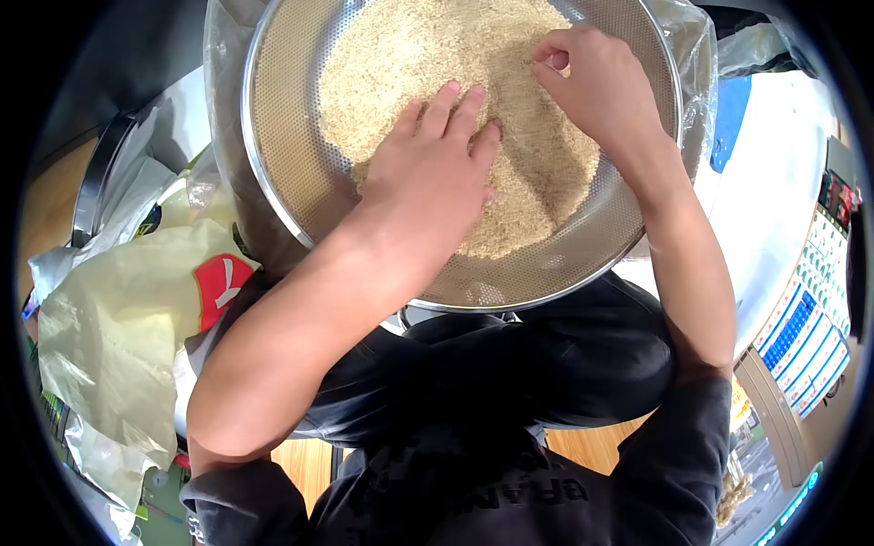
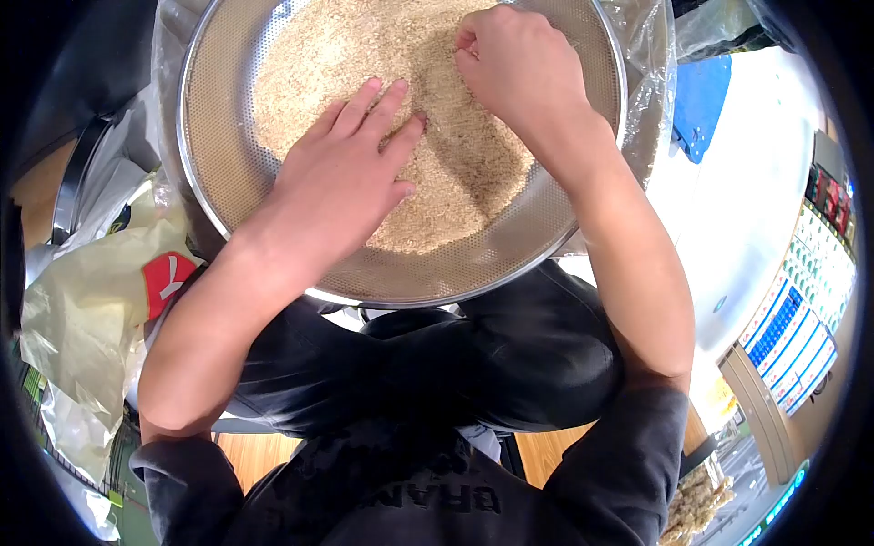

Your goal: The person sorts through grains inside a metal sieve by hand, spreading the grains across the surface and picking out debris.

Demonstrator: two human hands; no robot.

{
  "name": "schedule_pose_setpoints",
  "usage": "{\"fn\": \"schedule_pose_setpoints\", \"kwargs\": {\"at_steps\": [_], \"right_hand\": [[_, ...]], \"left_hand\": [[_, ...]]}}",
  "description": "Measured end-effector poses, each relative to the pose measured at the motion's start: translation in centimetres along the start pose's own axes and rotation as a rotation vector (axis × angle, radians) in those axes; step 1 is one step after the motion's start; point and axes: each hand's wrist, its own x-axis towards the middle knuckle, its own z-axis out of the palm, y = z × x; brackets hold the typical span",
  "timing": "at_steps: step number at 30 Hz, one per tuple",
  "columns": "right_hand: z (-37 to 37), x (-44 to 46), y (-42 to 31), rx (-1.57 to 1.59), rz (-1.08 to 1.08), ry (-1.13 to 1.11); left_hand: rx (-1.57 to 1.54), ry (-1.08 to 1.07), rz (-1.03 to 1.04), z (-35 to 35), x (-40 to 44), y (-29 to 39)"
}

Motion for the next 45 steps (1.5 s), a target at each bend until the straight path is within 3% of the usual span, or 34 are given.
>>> {"fn": "schedule_pose_setpoints", "kwargs": {"at_steps": [6, 27, 33, 35, 39, 41, 45], "right_hand": [[0.5, 0.2, 0.1, 0.007, 0.062, -0.061], [1.4, 0.2, 0.4, -0.030, -0.012, 0.042], [-1.0, -0.3, -0.1, 0.239, 0.054, 0.047], [-2.0, -0.5, -0.4, 0.454, 0.188, -0.099], [-3.7, -1.6, 1.1, 0.634, 0.210, -0.133], [-6.5, -2.9, 2.0, 0.797, 0.309, -0.064], [-10.8, -5.4, 5.5, 0.558, 0.514, 0.191]], "left_hand": [[-0.016, 0.024, 0.004, 0.2, 0.0, 0.0], [0.054, -0.024, -0.005, -0.1, 0.1, 0.3], [0.061, -0.025, -0.005, -0.1, 0.0, 0.3], [0.063, -0.044, -0.007, -0.2, 0.1, 0.3], [0.054, -0.038, -0.015, 0.0, 0.2, 0.4], [0.061, -0.042, -0.007, 0.1, 0.1, 0.2], [0.028, -0.032, -0.014, -0.1, 0.0, 0.2]]}}
